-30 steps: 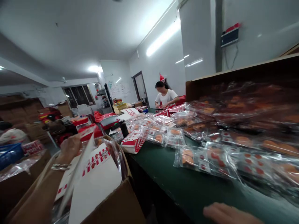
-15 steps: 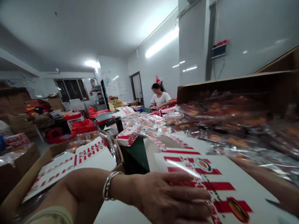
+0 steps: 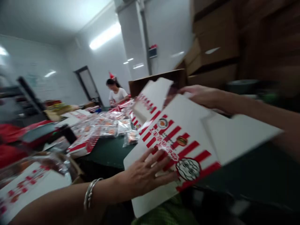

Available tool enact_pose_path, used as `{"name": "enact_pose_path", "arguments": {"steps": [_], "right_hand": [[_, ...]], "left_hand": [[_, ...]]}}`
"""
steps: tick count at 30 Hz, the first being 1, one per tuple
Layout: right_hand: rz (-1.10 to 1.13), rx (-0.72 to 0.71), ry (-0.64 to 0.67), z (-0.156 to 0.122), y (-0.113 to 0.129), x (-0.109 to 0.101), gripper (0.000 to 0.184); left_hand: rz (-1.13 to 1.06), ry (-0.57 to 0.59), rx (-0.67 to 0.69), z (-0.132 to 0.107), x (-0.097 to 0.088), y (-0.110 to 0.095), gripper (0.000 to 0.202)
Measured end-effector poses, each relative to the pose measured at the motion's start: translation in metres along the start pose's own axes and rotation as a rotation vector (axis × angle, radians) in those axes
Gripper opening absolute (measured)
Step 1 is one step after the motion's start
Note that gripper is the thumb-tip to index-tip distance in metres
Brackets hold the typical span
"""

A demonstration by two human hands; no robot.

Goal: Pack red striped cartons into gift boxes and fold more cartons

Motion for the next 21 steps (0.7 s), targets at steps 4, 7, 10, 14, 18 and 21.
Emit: {"name": "enact_pose_path", "arguments": {"steps": [4,7,10,14,18,21], "right_hand": [[-0.191,-0.039,0.128,-0.009,0.007,-0.007,0.053],[-0.225,-0.137,0.224,-0.012,0.011,0.005,0.059],[-0.308,-0.180,0.214,-0.018,0.013,0.009,0.052],[-0.491,-0.076,0.147,-0.031,0.021,-0.009,0.048],[-0.673,0.087,0.084,-0.036,0.032,-0.034,0.056],[-0.595,0.289,0.054,-0.036,0.030,-0.052,0.062]], "left_hand": [[-0.292,0.027,0.028,0.029,-0.032,0.020,0.029],[-0.281,-0.322,-0.298,0.057,-0.049,0.065,0.054],[-0.481,-0.244,-0.328,0.086,-0.026,0.088,0.074],[-0.727,-0.310,-0.484,0.114,0.002,0.075,0.071],[-0.817,-0.425,-0.570,0.119,-0.022,0.063,0.068],[-0.844,-0.378,-0.484,0.110,-0.055,0.067,0.057]]}}
Point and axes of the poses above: each hand's wrist, its own z-axis towards the middle knuckle, its own x-axis out of the palm, y = z × x, the point moved 1 cm from there along z, towards the middle knuckle, and after that the axes turned 3 degrees about z, right-handed, at the moved point
